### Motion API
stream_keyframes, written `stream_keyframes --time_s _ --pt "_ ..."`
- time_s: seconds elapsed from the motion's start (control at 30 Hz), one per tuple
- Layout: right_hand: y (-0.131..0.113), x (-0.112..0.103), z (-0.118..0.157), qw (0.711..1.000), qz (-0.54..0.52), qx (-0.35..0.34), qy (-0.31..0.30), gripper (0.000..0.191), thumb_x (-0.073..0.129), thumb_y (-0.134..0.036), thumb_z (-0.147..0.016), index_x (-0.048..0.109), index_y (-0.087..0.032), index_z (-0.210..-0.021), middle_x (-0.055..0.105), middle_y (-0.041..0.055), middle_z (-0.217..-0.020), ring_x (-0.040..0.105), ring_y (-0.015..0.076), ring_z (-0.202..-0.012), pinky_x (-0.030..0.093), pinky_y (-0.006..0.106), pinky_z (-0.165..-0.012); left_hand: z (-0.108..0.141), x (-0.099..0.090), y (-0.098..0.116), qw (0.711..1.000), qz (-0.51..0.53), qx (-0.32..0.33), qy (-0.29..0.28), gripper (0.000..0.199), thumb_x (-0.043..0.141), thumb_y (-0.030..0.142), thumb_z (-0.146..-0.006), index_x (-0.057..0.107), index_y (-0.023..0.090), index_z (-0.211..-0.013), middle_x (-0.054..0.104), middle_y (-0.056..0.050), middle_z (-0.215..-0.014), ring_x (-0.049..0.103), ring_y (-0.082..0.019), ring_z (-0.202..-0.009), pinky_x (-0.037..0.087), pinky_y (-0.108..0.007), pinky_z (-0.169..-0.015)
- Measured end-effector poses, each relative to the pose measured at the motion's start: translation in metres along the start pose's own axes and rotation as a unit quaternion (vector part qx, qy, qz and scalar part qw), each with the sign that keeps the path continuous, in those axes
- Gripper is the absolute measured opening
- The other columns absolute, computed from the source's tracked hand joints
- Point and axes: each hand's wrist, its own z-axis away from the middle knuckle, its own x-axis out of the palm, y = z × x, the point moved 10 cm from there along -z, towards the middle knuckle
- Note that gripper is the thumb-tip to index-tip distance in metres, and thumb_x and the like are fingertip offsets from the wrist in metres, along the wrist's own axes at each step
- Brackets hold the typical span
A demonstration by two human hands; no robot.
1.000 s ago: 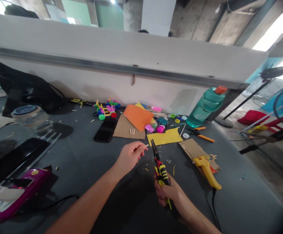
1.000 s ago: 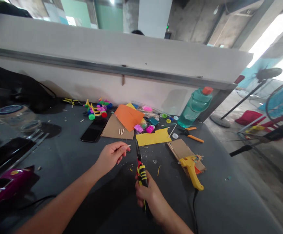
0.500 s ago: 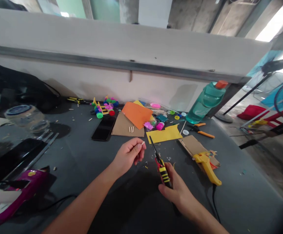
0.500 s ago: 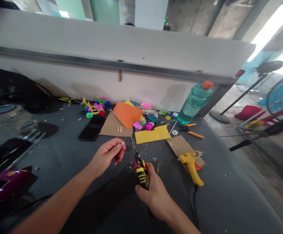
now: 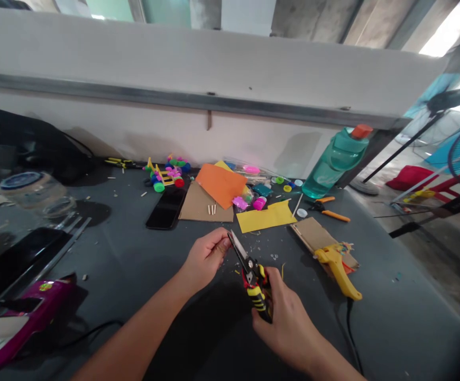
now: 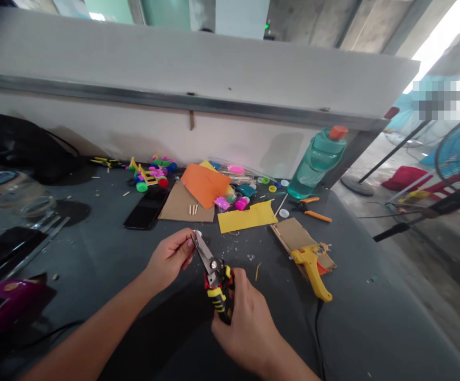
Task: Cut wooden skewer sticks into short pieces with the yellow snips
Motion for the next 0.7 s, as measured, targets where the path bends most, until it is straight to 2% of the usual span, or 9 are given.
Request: stream_keyframes --time_s 0.17,0.3,0.5,0.7 --pt "0.003 -0.001 0.000 0.999 0.034 -0.008 0.024 0.040 0.051 -0.014 -0.067 0.036 -0.020 -0.103 0.055 0.0043 -0.086 0.055 0.0190 -0.076 0.040 0.028 -0.065 0.000 0.002 -0.006 0.999 0.049 -0.023 0.000 0.032 0.042 0.040 -0.088 0.050 0.016 -0.069 0.044 0.004 -0.057 0.038 -0.006 -0.044 0.030 -0.019 -0.042" --pt "0.001 -0.001 0.000 0.999 0.046 -0.016 0.024 0.040 0.051 -0.016 -0.068 0.035 -0.019 -0.105 0.055 0.0061 -0.087 0.055 0.0203 -0.077 0.040 0.030 -0.066 0.001 0.001 -0.012 0.998 0.053 -0.044 0.000 0.036 0.045 0.044 -0.086 0.052 0.015 -0.065 0.050 0.002 -0.056 0.042 -0.006 -0.043 0.032 -0.018 -0.041" --pt "0.000 0.001 0.002 1.000 0.027 -0.006 0.001 0.037 0.050 -0.014 -0.067 0.036 -0.019 -0.101 0.055 0.0025 -0.080 0.054 0.0171 -0.070 0.039 0.026 -0.061 0.002 0.001 -0.011 0.998 0.050 -0.042 -0.012 0.037 0.047 0.044 -0.085 0.055 0.015 -0.063 0.052 0.001 -0.054 0.043 -0.006 -0.044 0.032 -0.018 -0.041" --pt "-0.008 0.006 0.002 0.999 -0.030 -0.019 -0.030 0.035 0.048 -0.011 -0.068 0.035 -0.021 -0.099 0.054 -0.0014 -0.074 0.052 0.0132 -0.062 0.037 0.022 -0.056 0.002 0.002 -0.010 0.993 0.095 -0.059 -0.025 0.038 0.050 0.048 -0.081 0.055 0.014 -0.064 0.052 0.001 -0.053 0.040 -0.007 -0.043 0.030 -0.018 -0.040"
